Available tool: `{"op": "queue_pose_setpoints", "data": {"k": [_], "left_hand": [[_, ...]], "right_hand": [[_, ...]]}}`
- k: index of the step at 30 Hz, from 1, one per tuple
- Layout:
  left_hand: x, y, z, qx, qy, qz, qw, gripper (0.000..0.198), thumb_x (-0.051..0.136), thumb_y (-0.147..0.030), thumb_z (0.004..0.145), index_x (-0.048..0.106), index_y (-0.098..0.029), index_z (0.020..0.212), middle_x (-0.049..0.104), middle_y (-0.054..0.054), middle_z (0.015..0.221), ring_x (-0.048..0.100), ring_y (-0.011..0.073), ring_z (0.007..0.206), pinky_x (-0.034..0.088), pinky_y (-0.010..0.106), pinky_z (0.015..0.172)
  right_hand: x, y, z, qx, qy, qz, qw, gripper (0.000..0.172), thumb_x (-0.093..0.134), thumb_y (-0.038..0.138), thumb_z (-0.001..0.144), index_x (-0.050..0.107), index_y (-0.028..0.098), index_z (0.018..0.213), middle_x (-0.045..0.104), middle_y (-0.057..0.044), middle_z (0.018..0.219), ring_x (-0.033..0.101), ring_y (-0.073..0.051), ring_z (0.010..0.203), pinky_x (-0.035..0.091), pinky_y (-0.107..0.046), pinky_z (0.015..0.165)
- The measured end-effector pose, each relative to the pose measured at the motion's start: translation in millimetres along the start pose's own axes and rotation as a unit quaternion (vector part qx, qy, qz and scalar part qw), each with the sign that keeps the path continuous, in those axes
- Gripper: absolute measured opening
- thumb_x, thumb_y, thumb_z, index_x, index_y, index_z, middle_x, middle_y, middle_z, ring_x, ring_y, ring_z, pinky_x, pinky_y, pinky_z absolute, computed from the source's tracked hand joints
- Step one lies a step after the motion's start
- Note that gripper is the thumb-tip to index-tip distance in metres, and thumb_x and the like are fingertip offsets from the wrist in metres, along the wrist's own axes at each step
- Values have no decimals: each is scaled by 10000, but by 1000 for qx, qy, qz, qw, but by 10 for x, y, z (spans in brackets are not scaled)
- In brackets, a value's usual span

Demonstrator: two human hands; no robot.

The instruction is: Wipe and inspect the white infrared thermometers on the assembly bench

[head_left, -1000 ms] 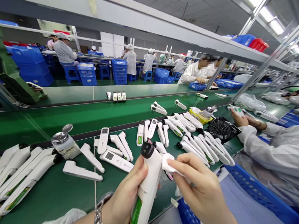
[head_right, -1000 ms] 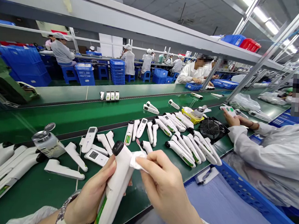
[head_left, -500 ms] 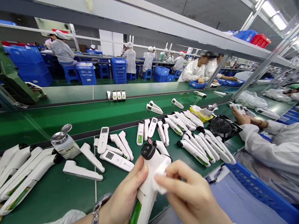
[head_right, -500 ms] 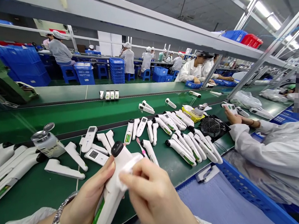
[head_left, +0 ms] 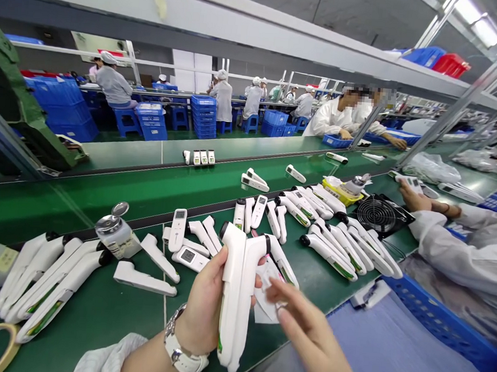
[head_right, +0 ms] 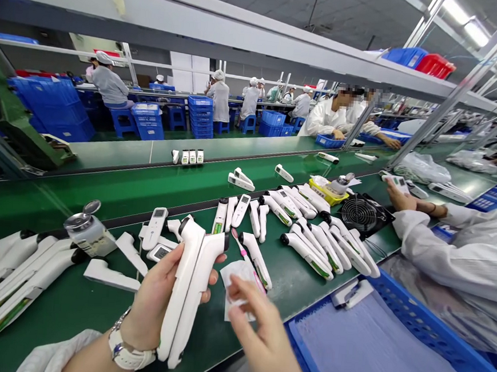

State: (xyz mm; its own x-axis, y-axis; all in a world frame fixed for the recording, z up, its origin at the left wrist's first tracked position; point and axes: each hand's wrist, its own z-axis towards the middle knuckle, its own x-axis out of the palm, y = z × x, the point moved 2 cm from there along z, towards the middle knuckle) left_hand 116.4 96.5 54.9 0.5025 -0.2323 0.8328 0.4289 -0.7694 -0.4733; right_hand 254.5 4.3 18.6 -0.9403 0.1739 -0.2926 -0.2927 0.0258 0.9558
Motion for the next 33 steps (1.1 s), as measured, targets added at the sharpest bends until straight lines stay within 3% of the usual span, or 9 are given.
{"op": "queue_pose_setpoints", "data": {"k": [3, 5, 7, 9, 12, 18, 22, 29, 33], "left_hand": [[-13, 42, 10, -27, -10, -16, 999, 556, 383, -478, 852, 573, -32, 1125, 644, 92, 712, 569, 128, 544, 482, 229, 546], [-9, 53, 5, -16, -31, -24, 999, 504, 418, -433, 850, 564, -41, 1131, 667, 115, 813, 618, 161, 664, 507, 253, 636], [3, 43, -8, 24, -47, -23, 998, 424, 467, -357, 846, 529, -91, 1170, 653, 132, 1006, 622, 202, 873, 502, 287, 757], [19, 23, -24, 69, -44, -9, 997, 392, 512, -284, 832, 477, -184, 1210, 619, 101, 1117, 583, 215, 1004, 480, 321, 831], [36, 2, -33, 109, -31, 25, 993, 399, 545, -220, 815, 440, -286, 1194, 621, 26, 1096, 578, 195, 1006, 461, 332, 856], [37, 3, 17, 103, -28, 73, 992, 413, 516, -196, 824, 396, -288, 1208, 629, 12, 959, 605, 175, 804, 497, 349, 735], [46, 12, 25, 101, 5, 72, 992, 404, 487, -213, 846, 408, -275, 1237, 606, 47, 1094, 590, 198, 921, 482, 360, 795], [22, 38, 16, 90, 13, 64, 994, 358, 491, -205, 845, 463, -248, 1200, 618, 45, 1086, 587, 223, 964, 467, 372, 827], [-19, 62, 29, 91, 7, 56, 994, 471, 533, -168, 809, 426, -283, 1253, 654, 12, 960, 618, 192, 865, 470, 346, 809]], "right_hand": [[367, -60, -84, 80, 112, 245, 960, 508, 472, 470, 874, 348, 328, 1346, 616, -44, 1011, 579, -198, 909, 459, -330, 787], [533, -61, -86, 97, 123, 352, 923, 580, 553, 477, 826, 358, 307, 1345, 622, -51, 1048, 593, -187, 860, 472, -313, 749], [602, -54, -46, 71, 107, 403, 906, 577, 622, 458, 781, 440, 272, 1296, 620, -60, 1073, 594, -184, 836, 469, -313, 755], [596, -53, -4, 40, 95, 407, 907, 495, 645, 420, 773, 528, 235, 1217, 628, -63, 1057, 589, -196, 867, 450, -331, 815], [525, -85, 5, 30, 68, 390, 918, 378, 644, 344, 790, 566, 240, 1145, 635, -38, 1003, 567, -197, 924, 416, -331, 873], [445, -150, -74, 42, 15, 355, 934, 315, 584, 339, 838, 523, 267, 1138, 587, 12, 817, 484, -107, 645, 403, -207, 590], [430, -67, -84, 39, 15, 327, 944, 352, 594, 356, 830, 507, 276, 1162, 605, 3, 874, 500, -117, 697, 429, -213, 630], [406, 33, -123, 41, 8, 314, 948, 346, 580, 327, 844, 489, 296, 1177, 593, -4, 1018, 534, -147, 880, 442, -247, 776], [442, 1, -141, 41, 40, 342, 938, 324, 592, 356, 834, 535, 240, 1131, 588, 8, 787, 500, -98, 660, 417, -197, 611]]}}
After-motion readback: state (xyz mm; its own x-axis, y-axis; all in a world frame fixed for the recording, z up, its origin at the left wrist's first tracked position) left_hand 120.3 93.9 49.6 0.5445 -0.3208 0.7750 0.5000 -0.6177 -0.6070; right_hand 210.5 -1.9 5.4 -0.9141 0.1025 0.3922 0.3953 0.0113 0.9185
